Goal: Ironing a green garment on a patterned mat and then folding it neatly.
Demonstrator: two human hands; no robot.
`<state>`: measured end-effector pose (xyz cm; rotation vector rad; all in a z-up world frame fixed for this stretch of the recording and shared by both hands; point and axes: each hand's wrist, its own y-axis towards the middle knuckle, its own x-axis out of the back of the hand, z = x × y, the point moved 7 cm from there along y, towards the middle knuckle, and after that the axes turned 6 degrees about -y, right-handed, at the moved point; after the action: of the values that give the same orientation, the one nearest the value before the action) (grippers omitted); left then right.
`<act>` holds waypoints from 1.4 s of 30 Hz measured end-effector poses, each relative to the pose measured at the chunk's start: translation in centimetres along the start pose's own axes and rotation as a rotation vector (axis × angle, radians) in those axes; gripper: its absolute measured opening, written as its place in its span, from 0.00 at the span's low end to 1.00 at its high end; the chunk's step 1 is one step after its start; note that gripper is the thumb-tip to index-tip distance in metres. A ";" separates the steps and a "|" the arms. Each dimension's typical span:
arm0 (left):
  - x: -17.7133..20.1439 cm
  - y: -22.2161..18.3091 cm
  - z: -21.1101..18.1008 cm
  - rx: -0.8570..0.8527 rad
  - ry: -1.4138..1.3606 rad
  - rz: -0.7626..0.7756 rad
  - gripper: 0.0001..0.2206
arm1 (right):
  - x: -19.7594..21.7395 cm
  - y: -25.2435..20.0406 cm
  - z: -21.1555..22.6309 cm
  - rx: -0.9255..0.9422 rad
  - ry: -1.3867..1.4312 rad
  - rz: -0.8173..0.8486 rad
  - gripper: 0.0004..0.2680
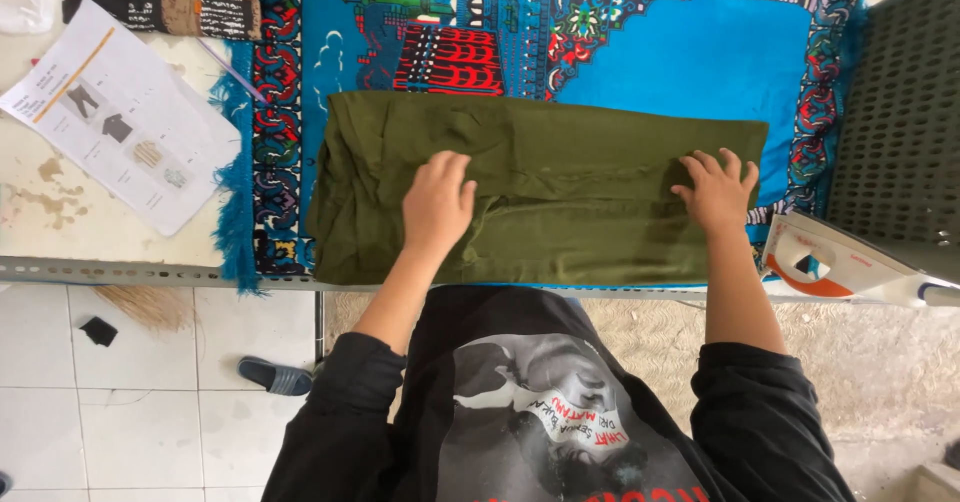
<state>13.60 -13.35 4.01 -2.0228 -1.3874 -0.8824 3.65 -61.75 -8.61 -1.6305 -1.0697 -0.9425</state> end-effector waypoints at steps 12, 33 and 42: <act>-13.2 2.5 -2.7 -0.208 0.260 0.330 0.08 | -5.4 -0.5 -8.2 0.070 -0.304 -0.193 0.09; -6.9 -6.7 2.1 -0.126 0.106 -0.467 0.15 | -0.2 -10.0 0.5 0.077 0.097 -0.443 0.22; -2.3 -8.7 17.2 0.654 -0.273 -0.371 0.16 | 9.2 -2.0 23.7 0.110 1.124 0.084 0.20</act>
<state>8.55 0.73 -8.33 -1.4364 -1.9314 -0.2206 7.21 -36.64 -5.88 -0.7851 -0.2516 -1.4311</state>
